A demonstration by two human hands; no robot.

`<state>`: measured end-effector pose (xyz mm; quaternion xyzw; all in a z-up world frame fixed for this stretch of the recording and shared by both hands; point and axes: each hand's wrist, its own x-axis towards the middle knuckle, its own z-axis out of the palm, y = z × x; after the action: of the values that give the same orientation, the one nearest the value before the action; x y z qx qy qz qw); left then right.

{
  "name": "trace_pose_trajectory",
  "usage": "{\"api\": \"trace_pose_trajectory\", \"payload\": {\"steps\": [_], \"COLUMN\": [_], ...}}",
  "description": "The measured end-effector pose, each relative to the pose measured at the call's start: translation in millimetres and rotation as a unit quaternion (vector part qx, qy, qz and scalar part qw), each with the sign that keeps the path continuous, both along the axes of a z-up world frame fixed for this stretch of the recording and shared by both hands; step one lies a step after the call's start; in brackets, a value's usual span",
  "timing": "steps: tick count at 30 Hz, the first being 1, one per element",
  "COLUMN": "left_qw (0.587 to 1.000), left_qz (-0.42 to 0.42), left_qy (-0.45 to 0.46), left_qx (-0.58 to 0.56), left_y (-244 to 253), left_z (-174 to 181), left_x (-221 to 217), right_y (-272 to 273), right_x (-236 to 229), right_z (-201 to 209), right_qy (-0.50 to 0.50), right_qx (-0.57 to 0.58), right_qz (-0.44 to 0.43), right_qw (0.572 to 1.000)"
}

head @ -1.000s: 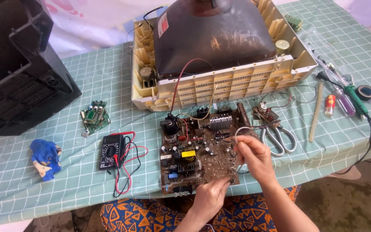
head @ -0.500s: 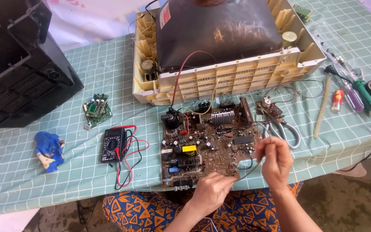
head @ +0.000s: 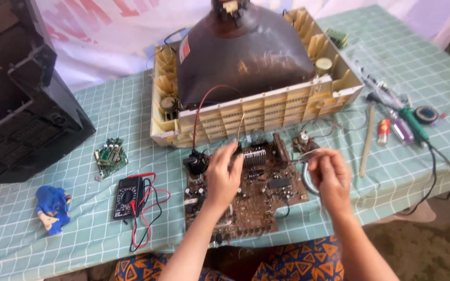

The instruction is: Repairing an electronic circuit board by stripping wires and positioning components for soldering.

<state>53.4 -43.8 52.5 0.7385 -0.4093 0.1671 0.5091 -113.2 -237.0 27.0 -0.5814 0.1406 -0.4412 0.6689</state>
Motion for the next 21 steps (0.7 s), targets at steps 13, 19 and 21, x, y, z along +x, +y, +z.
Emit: {"api": "trace_pose_trajectory", "payload": {"steps": [13,19,21], "left_qw": [0.957,0.948,0.930], "left_qz": [-0.092,-0.112,-0.130], "left_qy": [0.273,0.287,0.320], "left_qx": [-0.045,-0.084,-0.129], "left_y": [-47.0,-40.0,-38.4], "left_z": [-32.6,-43.1,-50.2], "left_x": [37.3,39.9,43.7], "right_y": [-4.4,-0.8,3.1], "right_x": [36.8,104.9,124.3], "right_z": [11.5,-5.6,-14.5], "right_qy": [0.131,0.050,0.033], "right_qx": [-0.177,-0.106,-0.089], "right_qz": [0.057,0.136,0.157], "right_qw": [0.974,0.984,0.983]}}
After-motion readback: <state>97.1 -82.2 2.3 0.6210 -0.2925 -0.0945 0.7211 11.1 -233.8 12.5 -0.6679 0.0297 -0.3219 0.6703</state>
